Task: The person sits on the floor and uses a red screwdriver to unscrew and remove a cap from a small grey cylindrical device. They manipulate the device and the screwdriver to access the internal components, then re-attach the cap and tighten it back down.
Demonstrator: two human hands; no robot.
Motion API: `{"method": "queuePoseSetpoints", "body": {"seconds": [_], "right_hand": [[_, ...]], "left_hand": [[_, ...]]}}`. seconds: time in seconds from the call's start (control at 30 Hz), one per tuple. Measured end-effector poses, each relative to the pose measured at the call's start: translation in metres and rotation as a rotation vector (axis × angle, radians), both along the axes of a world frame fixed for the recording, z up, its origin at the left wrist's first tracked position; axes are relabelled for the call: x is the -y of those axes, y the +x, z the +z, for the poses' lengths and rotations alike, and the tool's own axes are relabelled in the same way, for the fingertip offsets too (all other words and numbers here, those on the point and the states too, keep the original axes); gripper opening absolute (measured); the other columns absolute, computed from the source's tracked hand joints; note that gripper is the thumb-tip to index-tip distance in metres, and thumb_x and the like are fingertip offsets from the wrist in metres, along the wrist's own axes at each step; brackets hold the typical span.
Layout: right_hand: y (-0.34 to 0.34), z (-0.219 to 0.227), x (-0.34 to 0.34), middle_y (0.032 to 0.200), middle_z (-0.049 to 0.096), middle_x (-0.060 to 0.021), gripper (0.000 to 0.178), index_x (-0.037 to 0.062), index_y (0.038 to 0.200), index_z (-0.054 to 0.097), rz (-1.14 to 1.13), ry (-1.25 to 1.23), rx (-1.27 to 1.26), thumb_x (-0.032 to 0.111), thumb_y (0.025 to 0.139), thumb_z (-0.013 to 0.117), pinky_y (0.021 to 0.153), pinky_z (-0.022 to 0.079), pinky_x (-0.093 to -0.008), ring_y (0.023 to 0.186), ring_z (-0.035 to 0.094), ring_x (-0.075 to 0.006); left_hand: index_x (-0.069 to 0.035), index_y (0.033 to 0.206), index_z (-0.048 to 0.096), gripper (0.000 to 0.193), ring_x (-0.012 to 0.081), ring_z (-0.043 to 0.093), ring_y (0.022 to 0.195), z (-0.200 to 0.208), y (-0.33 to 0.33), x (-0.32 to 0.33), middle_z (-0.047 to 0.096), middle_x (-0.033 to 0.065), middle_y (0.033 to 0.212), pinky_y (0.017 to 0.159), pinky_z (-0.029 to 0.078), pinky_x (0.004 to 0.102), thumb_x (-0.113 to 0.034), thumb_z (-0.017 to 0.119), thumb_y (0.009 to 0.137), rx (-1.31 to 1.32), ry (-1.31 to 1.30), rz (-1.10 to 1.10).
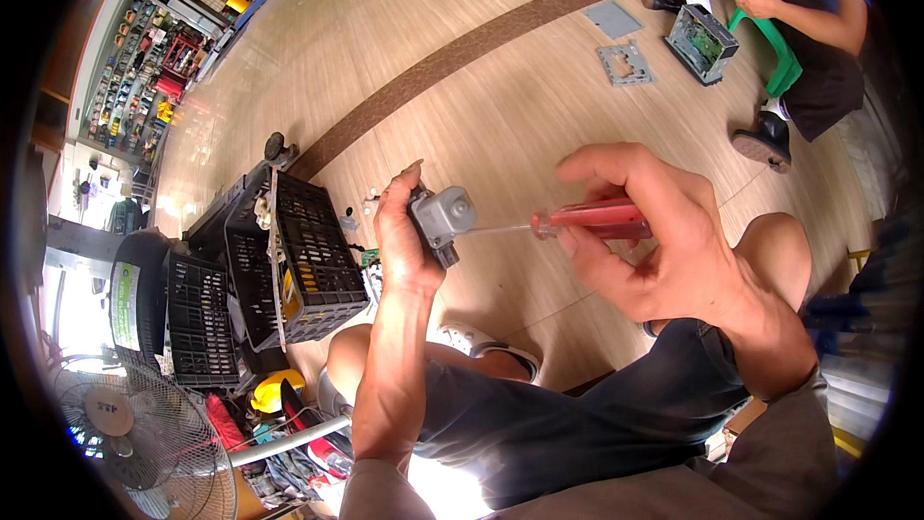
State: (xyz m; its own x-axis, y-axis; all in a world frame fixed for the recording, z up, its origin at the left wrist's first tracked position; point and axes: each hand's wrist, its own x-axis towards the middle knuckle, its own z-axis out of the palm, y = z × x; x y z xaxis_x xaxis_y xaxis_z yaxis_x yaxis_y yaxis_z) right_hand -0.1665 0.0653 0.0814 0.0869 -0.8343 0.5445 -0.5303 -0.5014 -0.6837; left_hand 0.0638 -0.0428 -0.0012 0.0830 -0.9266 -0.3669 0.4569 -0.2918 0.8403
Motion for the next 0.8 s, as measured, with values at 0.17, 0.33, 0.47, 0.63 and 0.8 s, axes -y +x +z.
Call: {"method": "queuePoseSetpoints", "body": {"seconds": [0.17, 0.33, 0.47, 0.63, 0.8], "right_hand": [[-0.0007, -0.0008, -0.0006, 0.085, 0.069, -0.0104, 0.038, -0.0012, 0.113, 0.057, 0.004, 0.032, -0.001, -0.001, 0.079, 0.073, 0.058, 0.053, -0.0253, 0.071, 0.071, -0.0156], [0.0003, -0.0028, -0.0007, 0.090, 0.068, -0.0119, 0.035, -0.0023, 0.109, 0.059, 0.009, -0.059, -0.018, -0.001, 0.078, 0.074, 0.060, 0.054, -0.0256, 0.071, 0.072, -0.0172], [-0.0014, -0.0020, -0.0003, 0.090, 0.068, -0.0117, 0.033, -0.0027, 0.107, 0.059, 0.016, -0.060, -0.028, -0.002, 0.077, 0.074, 0.063, 0.055, -0.0260, 0.075, 0.073, -0.0192], [-0.0005, -0.0024, 0.0003, 0.089, 0.069, -0.0118, 0.032, -0.0022, 0.107, 0.059, 0.011, -0.076, -0.028, -0.001, 0.079, 0.074, 0.062, 0.055, -0.0258, 0.074, 0.073, -0.0188], [-0.0032, 0.0021, -0.0038, 0.086, 0.071, -0.0120, 0.029, -0.0024, 0.110, 0.056, 0.010, 0.032, 0.016, 0.002, 0.086, 0.072, 0.063, 0.055, -0.0262, 0.077, 0.074, -0.0200]], "left_hand": [[-0.016, 0.081, 0.056, 0.018, 0.0116, 0.058, 0.063, -0.0044, 0.0023, 0.0024, 0.050, -0.0045, 0.071, 0.063, 0.053, 0.0300, -0.026, 0.068, 0.091, -0.012, -0.005, 0.001], [-0.019, 0.080, 0.055, 0.019, 0.0127, 0.061, 0.065, -0.0085, 0.0043, 0.0055, 0.054, -0.0040, 0.072, 0.063, 0.053, 0.0304, -0.027, 0.068, 0.091, -0.058, 0.036, -0.015], [-0.019, 0.080, 0.056, 0.019, 0.0128, 0.062, 0.067, -0.0089, 0.0045, 0.0060, 0.057, -0.0040, 0.073, 0.065, 0.053, 0.0304, -0.029, 0.069, 0.091, -0.068, 0.058, -0.013], [-0.020, 0.080, 0.056, 0.020, 0.0127, 0.062, 0.068, -0.0060, 0.0032, 0.0045, 0.058, -0.0039, 0.074, 0.065, 0.053, 0.0301, -0.030, 0.068, 0.091, -0.080, 0.070, -0.016], [-0.020, 0.079, 0.055, 0.021, 0.0122, 0.062, 0.067, -0.0024, 0.0031, 0.0009, 0.058, -0.0042, 0.072, 0.063, 0.052, 0.0294, -0.030, 0.068, 0.092, -0.087, 0.089, -0.032]]}}
